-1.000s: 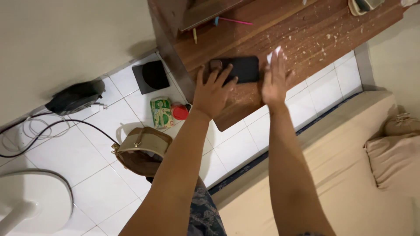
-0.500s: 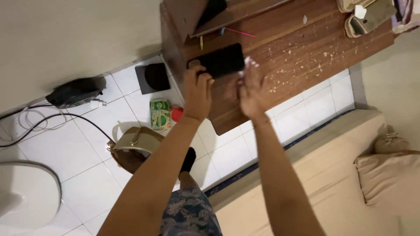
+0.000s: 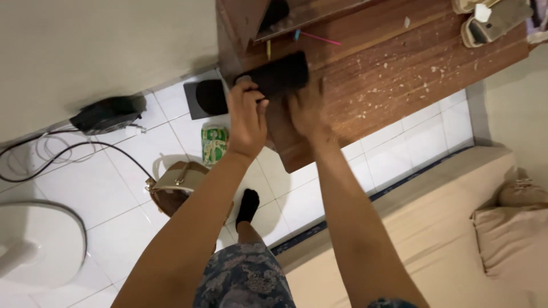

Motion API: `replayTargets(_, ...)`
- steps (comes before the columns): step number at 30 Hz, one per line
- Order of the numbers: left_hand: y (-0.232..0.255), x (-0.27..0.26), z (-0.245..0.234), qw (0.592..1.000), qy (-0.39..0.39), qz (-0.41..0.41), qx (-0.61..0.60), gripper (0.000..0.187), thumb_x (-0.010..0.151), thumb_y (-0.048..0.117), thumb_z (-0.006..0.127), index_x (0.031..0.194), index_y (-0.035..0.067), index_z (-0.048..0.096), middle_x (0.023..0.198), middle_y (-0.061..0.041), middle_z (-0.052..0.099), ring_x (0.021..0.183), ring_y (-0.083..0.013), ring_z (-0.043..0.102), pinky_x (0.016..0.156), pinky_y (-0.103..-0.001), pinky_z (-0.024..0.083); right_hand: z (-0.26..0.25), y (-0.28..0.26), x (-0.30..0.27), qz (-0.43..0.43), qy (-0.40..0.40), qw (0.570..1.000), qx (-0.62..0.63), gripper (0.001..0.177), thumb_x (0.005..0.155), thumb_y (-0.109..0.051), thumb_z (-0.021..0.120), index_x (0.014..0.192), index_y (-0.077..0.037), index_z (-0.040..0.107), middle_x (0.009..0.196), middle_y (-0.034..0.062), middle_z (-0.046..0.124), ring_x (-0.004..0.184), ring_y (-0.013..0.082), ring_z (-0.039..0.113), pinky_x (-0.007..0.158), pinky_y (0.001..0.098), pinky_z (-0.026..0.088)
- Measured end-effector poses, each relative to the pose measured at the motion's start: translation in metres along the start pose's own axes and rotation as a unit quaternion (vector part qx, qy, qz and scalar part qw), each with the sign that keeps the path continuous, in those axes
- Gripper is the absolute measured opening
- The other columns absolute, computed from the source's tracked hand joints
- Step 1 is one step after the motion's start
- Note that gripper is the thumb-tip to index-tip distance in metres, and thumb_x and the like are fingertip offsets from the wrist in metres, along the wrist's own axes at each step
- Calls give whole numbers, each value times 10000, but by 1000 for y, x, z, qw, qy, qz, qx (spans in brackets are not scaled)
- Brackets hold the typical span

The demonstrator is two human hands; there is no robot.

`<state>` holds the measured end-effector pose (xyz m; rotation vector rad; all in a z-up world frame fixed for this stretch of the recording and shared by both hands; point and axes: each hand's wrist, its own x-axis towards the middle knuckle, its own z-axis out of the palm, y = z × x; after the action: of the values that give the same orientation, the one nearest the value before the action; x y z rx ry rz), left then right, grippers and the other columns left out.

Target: Cleaning a wooden dresser and its mirror using a cloth or tissue.

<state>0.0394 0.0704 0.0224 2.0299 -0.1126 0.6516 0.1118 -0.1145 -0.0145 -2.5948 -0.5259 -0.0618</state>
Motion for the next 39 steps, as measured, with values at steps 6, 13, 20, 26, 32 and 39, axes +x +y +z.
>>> replayTargets(6,3,-12,-2,1000,1,8,-9,150,988,-7,656,1080,9,538,1275,-217,517,1173,-421,506,1046,-504,425,25,60,64,4,37,999,-10,737,967,-213,546,1646,-91,290,1706,174,248,1583,397,147,1296,569,108)
replayTargets(13,8,-19,-10,1000,-11,1,16,164,959,1,687,1074,17,572,1255,-202,526,1198,-430,509,1047,-504,428,31,89,83,-8,-13,994,-107,678,1119,-324,556,1693,-179,227,1744,142,162,1623,317,132,1289,603,116)
replayTargets(20,8,-23,-2,991,-32,-27,128,91,954,83,664,1032,54,629,1216,-162,576,1189,-384,547,1138,-700,258,-32,5,26,-1,-75,976,-204,902,869,-141,647,1663,-136,218,1739,108,153,1597,293,102,1256,553,71)
replayTargets(26,9,-19,14,989,-56,14,136,71,983,93,642,1042,56,632,1278,-118,627,1332,-350,532,1207,-637,252,-37,-6,-57,0,-23,999,-48,692,1042,-257,564,1638,-132,236,1746,110,237,1641,265,172,1326,530,79)
replayTargets(32,-4,-17,38,979,-134,63,137,61,1002,81,632,1059,58,630,1476,-91,599,1440,-307,496,1197,-488,330,-67,43,-82,70,-46,995,-62,644,1105,-364,401,1659,-119,182,1735,71,226,1596,267,180,1270,596,12)
replayTargets(39,7,-7,62,952,-224,71,195,500,936,108,604,1435,146,595,1618,-68,422,1480,-299,372,1167,-502,301,-38,61,-94,142,64,981,-115,564,1151,-272,362,1685,-148,232,1762,34,221,1645,246,181,1326,579,38)
